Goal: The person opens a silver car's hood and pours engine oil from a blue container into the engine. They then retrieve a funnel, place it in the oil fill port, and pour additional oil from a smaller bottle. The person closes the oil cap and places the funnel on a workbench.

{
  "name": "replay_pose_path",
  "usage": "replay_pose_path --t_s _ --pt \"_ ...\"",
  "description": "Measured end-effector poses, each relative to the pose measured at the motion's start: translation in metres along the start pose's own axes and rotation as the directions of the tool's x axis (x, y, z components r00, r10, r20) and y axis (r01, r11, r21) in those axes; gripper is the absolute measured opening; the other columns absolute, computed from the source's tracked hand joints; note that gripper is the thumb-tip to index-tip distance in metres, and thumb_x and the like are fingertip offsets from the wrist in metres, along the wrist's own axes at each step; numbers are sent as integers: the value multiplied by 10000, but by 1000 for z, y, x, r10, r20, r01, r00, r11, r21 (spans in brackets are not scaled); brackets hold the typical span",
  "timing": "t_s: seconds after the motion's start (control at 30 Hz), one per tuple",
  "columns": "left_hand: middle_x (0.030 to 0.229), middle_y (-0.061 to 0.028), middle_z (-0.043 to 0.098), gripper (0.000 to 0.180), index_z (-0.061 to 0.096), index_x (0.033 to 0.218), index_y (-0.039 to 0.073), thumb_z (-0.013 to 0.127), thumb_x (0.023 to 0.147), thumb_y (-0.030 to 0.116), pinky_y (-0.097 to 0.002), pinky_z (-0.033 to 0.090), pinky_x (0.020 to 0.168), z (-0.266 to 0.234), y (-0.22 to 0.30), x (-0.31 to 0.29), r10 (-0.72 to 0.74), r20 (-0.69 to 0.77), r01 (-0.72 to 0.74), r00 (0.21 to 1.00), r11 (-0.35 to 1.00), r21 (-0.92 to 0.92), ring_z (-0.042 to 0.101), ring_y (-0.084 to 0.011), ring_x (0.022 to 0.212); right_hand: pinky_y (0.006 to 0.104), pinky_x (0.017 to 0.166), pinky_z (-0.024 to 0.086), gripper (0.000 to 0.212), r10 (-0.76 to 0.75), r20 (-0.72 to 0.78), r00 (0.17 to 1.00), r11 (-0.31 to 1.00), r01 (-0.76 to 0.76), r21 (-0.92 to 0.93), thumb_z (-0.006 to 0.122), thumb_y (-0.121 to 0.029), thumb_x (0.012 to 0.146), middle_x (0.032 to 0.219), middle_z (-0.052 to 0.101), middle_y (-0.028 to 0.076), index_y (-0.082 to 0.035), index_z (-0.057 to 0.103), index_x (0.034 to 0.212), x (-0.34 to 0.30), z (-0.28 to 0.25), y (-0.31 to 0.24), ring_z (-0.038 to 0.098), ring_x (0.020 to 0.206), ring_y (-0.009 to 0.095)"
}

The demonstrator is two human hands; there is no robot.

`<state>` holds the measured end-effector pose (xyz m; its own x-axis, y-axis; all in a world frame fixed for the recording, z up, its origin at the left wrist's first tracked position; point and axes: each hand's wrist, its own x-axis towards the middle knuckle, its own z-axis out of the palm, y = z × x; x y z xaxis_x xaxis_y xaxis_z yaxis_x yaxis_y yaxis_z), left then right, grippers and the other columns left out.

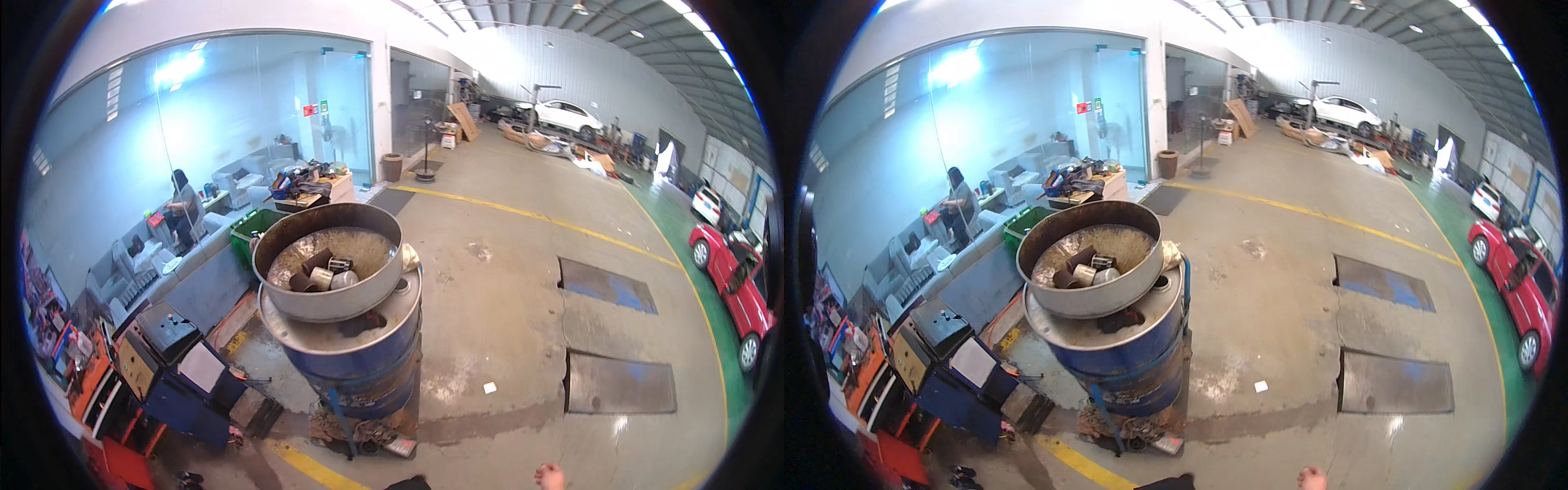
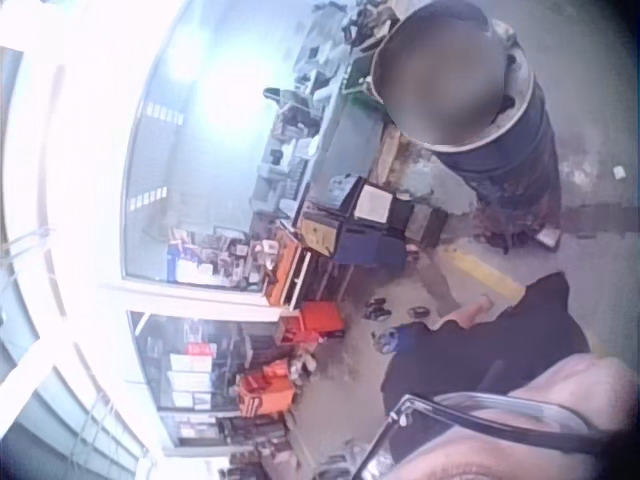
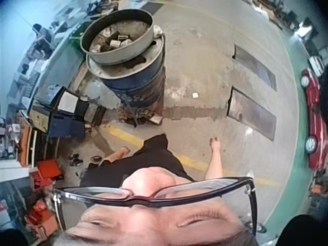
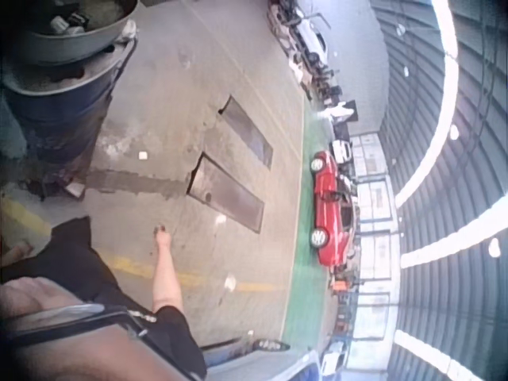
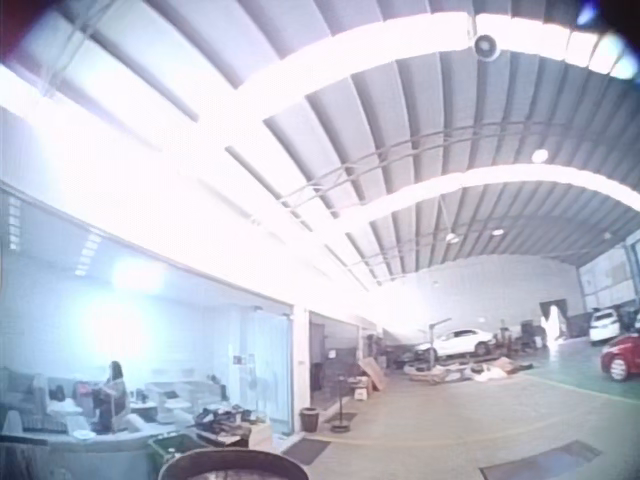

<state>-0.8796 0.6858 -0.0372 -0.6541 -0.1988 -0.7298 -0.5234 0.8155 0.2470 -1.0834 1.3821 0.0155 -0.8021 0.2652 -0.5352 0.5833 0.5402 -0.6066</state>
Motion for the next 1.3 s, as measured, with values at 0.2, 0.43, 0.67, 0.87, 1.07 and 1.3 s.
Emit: replay_pose_path --t_s 0.2,0.43,0.67,0.87,1.07,1.3 --pt "1441 -210 720 544 739 1414 93 611 1098 517 -519 511 1206 -41 95 116 -144 41 147 989 988 -57 639 -430 1396 362 858 613 399 -396 29 918 915 391 101 714 -339 1117 1135 800 108 -16 718 1352 175 -28 -124 759 1007 221" --pt "1453 -219 711 540 749 1394 97 609 1096 524 -521 509 1205 -128 302 278 -43 22 46 999 987 -155 632 -432 1403 550 1006 585 561 41 381 924 844 172 -508 603 -476 1099 1292 785 291 14 760 1324 210 -35 -111 751 1211 417" --pt "1489 -266 687 516 728 1420 58 648 1047 406 -514 516 1200 -300 522 441 241 -185 -289 953 906 -307 653 -424 1388 534 1008 585 564 131 399 908 897 63 -438 609 -477 1098 1289 786 287 9 756 1344 360 -54 -254 745 1216 405" --pt "1580 -225 638 533 714 1451 74 651 1056 426 -497 482 1240 -349 599 544 -97 -301 -50 949 894 -446 604 -424 1452 520 1011 586 567 70 428 901 884 143 -446 614 -478 1098 1286 787 283 4 753 1361 597 -112 -362 740 1221 395" --pt "1676 -172 587 660 700 1550 105 465 1112 540 -516 278 1361 -379 626 576 -310 110 321 944 940 -114 434 -413 1607 506 1013 587 571 -254 597 761 364 647 -670 619 -479 1097 1284 788 279 0 749 1378 925 -180 -506 735 1225 386" --pt "1659 -159 603 627 708 1535 95 482 1113 500 -507 319 1340 -416 659 633 -470 -23 412 883 796 -443 419 -398 1612 412 669 632 239 -255 287 923 967 247 64 669 -169 1078 993 800 132 3 735 1231 1112 -128 -791 778 805 258"
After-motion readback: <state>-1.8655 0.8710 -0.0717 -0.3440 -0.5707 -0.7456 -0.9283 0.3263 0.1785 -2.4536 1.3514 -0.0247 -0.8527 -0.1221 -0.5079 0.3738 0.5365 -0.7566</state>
